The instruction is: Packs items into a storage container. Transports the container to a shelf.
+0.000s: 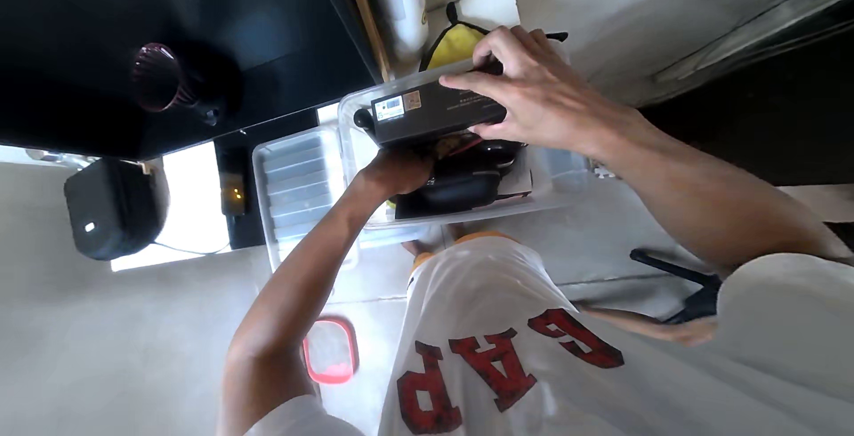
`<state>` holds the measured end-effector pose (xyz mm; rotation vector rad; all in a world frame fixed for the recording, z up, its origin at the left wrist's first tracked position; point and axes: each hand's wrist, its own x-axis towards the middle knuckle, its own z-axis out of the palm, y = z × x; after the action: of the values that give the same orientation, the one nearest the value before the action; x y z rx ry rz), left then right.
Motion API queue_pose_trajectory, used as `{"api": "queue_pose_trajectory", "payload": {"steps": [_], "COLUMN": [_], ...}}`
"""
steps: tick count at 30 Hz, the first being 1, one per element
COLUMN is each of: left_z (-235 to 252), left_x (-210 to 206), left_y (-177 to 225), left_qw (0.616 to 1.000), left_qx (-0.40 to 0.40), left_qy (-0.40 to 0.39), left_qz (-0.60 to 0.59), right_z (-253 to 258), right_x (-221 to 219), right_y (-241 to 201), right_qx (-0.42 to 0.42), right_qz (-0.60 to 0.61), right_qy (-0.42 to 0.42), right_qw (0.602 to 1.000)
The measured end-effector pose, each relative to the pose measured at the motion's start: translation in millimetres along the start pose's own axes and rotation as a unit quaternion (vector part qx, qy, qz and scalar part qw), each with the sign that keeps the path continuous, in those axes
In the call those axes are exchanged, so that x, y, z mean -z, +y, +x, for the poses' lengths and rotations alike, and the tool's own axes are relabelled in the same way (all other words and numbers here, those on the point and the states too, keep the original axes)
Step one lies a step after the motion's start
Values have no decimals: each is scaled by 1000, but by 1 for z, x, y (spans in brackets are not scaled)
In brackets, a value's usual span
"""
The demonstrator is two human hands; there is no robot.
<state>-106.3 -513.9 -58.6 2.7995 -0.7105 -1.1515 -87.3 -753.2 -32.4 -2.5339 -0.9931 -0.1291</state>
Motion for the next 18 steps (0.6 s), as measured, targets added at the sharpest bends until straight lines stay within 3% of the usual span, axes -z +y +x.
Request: {"api": "queue_pose_trajectory", "payload": {"steps": [9,18], "left_z": [-2,-2], "left_x": [-2,1], "left_y": [8,8], "left_qw": [998,999], "left_qx": [-20,10], "left_qy": [28,-10], "left_qz": [55,33], "right_z": [1,-3], "right_x": [-1,-9], "right_y": [3,5], "right_qx": [12,-11], "right_qz": [1,-52], "right_qy": [-14,-57], "right_qw": [1000,997]}}
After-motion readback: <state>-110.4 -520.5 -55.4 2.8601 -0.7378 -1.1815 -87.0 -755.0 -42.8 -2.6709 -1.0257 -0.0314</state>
